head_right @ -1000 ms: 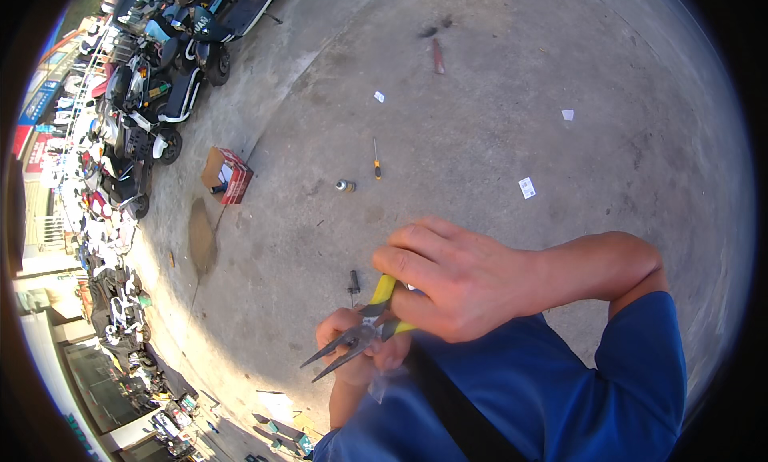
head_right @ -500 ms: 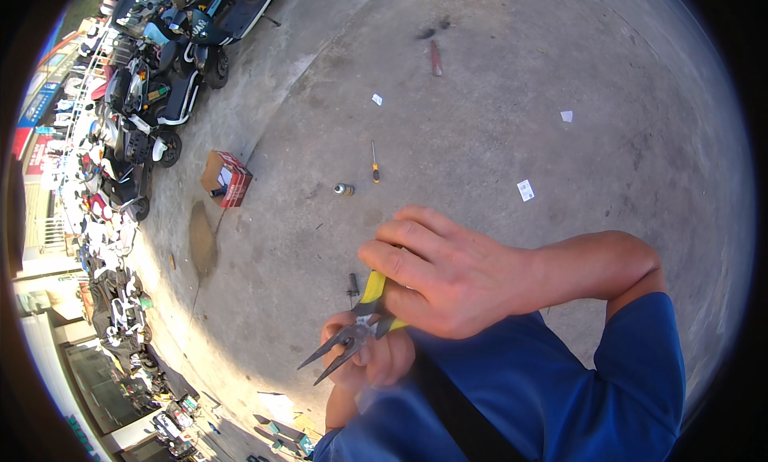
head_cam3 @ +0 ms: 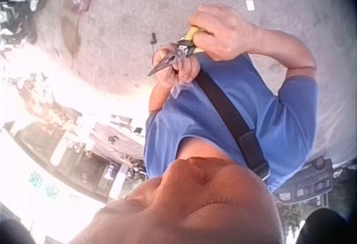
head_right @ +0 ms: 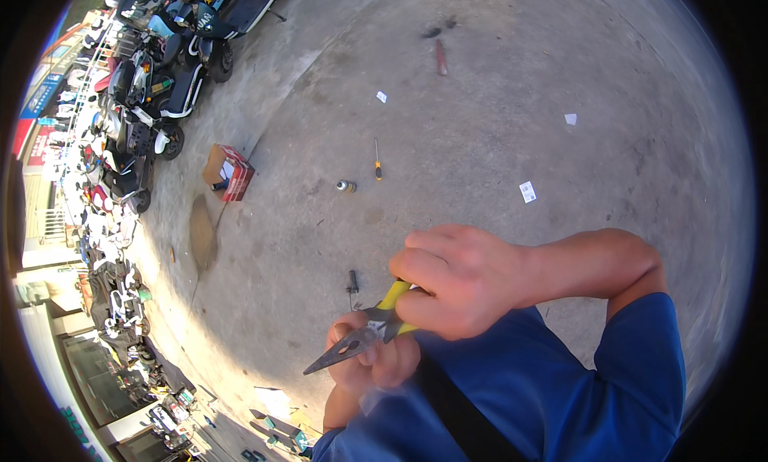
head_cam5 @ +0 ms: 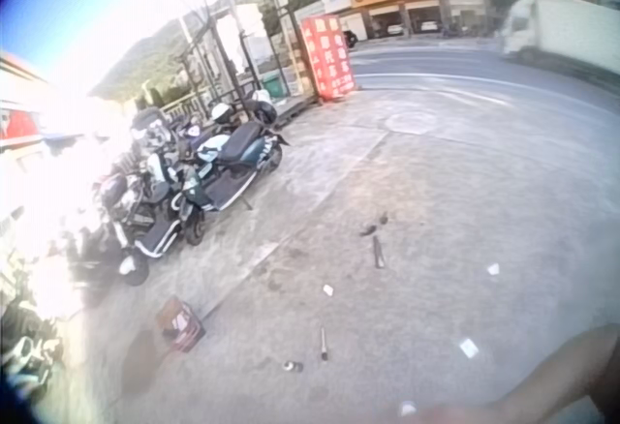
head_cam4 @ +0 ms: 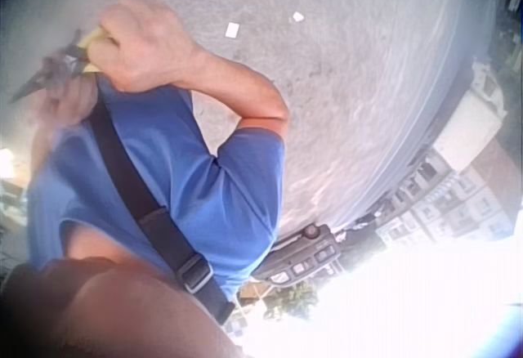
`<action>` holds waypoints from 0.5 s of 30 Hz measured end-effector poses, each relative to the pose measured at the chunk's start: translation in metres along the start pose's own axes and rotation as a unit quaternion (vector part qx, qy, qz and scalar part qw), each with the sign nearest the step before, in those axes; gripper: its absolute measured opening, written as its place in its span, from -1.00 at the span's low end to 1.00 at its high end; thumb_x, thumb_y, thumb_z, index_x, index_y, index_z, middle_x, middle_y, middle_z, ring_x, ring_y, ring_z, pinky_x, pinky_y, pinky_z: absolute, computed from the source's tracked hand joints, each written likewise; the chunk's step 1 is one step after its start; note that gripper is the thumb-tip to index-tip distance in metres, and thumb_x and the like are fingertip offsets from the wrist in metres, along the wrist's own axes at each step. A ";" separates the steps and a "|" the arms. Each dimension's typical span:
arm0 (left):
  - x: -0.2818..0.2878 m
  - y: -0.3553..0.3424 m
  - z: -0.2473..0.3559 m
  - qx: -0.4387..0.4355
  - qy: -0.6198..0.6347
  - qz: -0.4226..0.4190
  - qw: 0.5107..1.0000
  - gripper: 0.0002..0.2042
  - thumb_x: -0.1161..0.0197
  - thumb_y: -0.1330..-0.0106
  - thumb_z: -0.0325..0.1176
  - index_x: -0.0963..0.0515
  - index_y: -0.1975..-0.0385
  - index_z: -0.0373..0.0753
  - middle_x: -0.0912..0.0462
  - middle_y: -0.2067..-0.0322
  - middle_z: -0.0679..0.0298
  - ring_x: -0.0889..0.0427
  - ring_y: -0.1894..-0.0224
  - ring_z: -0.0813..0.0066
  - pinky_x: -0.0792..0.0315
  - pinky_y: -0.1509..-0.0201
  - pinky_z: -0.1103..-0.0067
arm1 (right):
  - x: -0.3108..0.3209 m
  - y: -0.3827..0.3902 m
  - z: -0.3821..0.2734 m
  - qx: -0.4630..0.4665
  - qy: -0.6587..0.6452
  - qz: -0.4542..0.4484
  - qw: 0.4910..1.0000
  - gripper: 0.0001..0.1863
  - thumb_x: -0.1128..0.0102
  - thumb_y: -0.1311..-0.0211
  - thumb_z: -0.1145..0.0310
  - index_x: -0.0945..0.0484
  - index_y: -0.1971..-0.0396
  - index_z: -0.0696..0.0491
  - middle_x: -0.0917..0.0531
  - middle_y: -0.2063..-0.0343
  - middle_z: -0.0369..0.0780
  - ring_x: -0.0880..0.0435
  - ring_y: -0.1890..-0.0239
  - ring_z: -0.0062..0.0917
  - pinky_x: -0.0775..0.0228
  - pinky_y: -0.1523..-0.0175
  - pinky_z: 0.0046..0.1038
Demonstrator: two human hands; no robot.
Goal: The person uses pliers to strip and twist wires, then uses a screwdriver to tighten screws on the rear seat area of a scooter. The person walks around the workshop area, picks up a cardboard box, and places tools into a cabinet.
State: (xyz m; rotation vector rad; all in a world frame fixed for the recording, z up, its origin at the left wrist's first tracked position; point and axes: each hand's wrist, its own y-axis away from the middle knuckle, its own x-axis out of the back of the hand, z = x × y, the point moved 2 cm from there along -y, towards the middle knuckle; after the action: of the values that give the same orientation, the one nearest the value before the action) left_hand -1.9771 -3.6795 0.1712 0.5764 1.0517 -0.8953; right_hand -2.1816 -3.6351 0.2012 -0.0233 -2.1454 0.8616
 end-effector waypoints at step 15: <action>0.010 0.000 0.001 -0.042 -0.014 0.032 0.999 -0.74 -0.01 -0.63 -0.28 -0.44 0.29 -0.34 -0.46 0.61 0.12 -0.43 0.63 0.37 -0.33 0.58 0.46 | -0.013 -0.004 0.008 0.009 0.027 0.041 0.999 -0.74 -0.41 0.11 0.36 -0.54 0.56 0.23 -0.65 0.04 0.09 -0.69 0.09 -0.15 -0.59 0.02 -0.14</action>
State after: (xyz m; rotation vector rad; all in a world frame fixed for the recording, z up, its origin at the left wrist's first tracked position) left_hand -1.9749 -3.6836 0.1626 0.5228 1.0342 -0.7981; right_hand -2.1772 -3.6473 0.1910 -0.1256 -2.0979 0.9164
